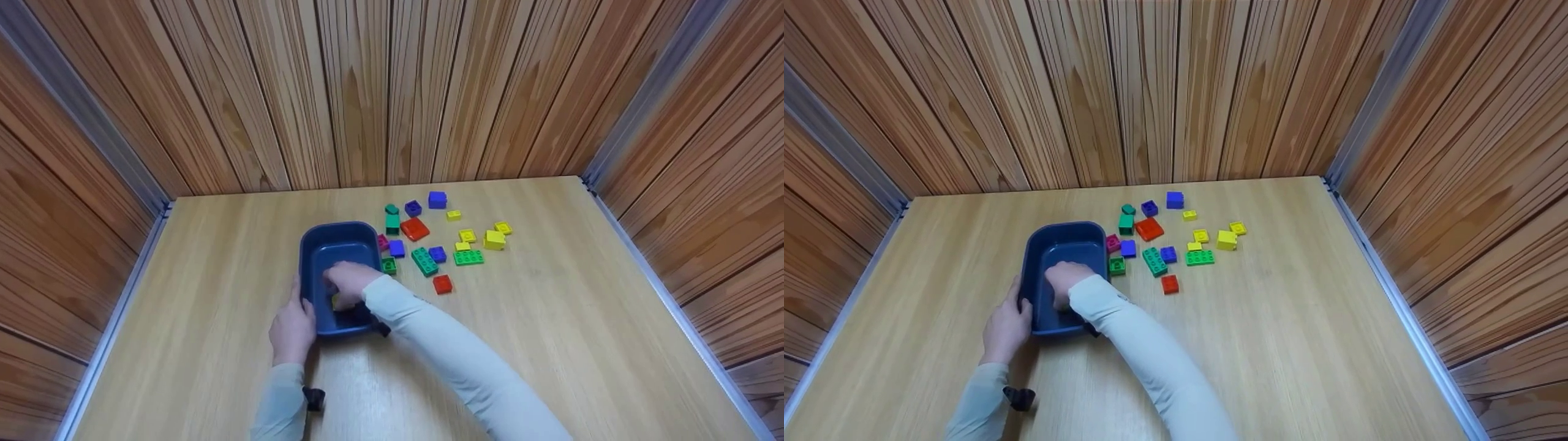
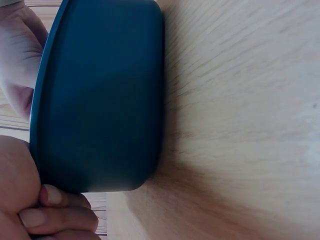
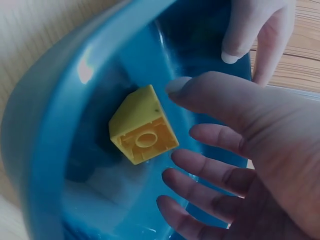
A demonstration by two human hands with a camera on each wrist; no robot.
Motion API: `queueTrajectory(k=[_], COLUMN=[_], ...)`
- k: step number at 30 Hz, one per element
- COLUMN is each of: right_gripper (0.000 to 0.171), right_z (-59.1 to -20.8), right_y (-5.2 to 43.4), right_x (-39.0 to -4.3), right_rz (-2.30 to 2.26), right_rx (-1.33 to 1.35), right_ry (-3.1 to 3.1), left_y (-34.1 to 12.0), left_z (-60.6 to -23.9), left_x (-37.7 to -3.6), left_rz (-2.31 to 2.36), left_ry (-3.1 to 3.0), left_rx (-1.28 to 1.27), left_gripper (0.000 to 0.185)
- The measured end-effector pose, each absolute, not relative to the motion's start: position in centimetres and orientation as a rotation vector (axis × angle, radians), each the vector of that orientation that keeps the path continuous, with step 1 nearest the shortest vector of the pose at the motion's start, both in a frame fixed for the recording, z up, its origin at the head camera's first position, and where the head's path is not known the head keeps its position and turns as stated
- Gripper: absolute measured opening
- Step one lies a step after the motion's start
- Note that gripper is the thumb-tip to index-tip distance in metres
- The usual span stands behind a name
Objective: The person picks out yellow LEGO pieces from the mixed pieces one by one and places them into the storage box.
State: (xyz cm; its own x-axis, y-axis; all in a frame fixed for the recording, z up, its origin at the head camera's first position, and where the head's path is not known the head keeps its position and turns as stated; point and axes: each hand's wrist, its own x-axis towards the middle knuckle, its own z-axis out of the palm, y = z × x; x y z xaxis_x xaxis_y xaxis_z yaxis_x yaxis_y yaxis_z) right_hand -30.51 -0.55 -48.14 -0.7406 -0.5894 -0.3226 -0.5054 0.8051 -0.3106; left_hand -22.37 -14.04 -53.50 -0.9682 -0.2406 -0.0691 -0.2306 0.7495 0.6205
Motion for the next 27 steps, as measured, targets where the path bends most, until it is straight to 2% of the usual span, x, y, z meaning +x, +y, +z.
queueTrajectory(k=[10, 27], right_gripper=[0.055, 0.054], right_z=[-47.5, -44.9], right_y=[-0.3, 3.0], right_x=[-30.5, -31.5], right_rz=[-0.28, -0.428], right_rx=[-0.797, -0.808], right_ry=[2.605, 2.661], left_y=[-14.0, -13.9], left_z=[-53.7, -53.6], left_x=[-22.3, -22.3], left_rz=[-1.041, -1.037], left_ry=[-2.926, -2.946], left_rx=[0.405, 0.412], left_gripper=[0.059, 0.061])
